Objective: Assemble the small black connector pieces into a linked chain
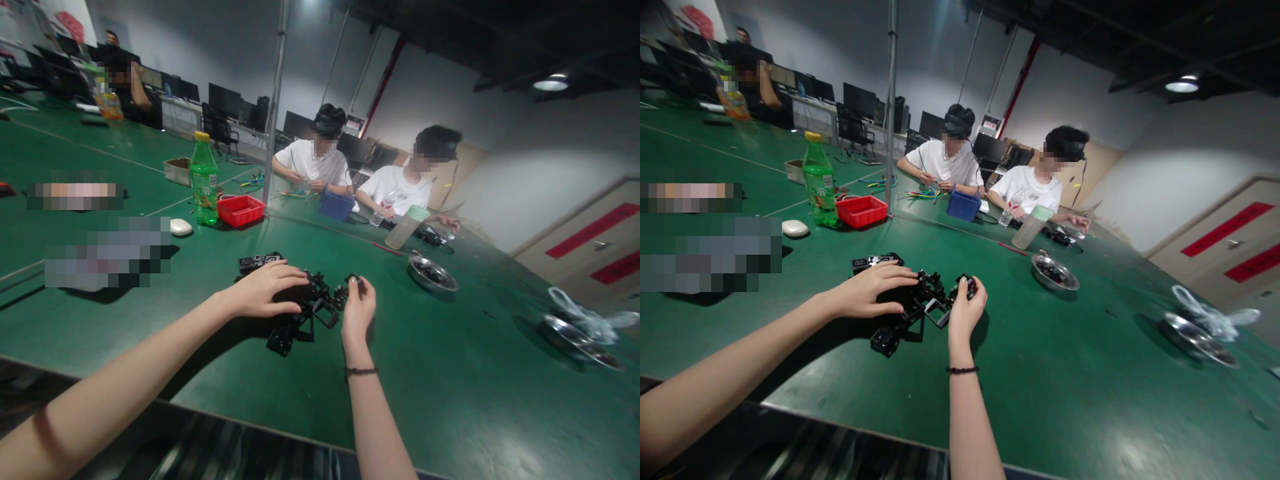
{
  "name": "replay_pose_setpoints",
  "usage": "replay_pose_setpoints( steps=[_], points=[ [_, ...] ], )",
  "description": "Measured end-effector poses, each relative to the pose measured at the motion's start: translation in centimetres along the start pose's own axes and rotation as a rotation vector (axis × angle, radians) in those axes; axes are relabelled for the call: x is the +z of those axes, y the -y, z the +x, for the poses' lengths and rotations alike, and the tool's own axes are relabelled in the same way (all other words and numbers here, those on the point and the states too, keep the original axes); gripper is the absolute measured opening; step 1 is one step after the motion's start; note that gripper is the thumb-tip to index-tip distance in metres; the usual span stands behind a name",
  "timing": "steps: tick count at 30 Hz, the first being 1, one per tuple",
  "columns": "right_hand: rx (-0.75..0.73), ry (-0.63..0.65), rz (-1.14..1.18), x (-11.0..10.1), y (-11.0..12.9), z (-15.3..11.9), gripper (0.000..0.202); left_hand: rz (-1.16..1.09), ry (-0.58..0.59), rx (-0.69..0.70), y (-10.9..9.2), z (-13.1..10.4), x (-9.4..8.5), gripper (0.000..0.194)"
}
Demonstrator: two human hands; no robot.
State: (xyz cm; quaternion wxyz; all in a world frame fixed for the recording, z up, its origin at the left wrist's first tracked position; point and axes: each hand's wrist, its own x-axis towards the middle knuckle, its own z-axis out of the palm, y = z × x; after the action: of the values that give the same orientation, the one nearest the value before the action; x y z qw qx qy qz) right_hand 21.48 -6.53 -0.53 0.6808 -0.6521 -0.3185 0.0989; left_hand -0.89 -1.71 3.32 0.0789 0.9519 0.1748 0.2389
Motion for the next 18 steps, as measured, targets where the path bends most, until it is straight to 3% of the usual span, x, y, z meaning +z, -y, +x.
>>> replay_pose_setpoints(
  steps=[3, 9, 18],
  points=[
    [-0.068, -0.044, -0.125, -0.6, -0.2, 0.6, 0.047, -0.112, 0.033, 0.086, -1.6, -0.1, -0.3, 0.067],
    [0.008, -0.005, -0.122, -0.3, -1.8, 1.4, 0.046, -0.167, 0.188, 0.207, -4.3, -0.6, 0.5, 0.074],
    [0.134, 0.115, -0.013, 0.8, -2.8, 0.8, 0.046, -0.019, 0.233, 0.157, -4.1, -0.6, 2.1, 0.057]
  ],
)
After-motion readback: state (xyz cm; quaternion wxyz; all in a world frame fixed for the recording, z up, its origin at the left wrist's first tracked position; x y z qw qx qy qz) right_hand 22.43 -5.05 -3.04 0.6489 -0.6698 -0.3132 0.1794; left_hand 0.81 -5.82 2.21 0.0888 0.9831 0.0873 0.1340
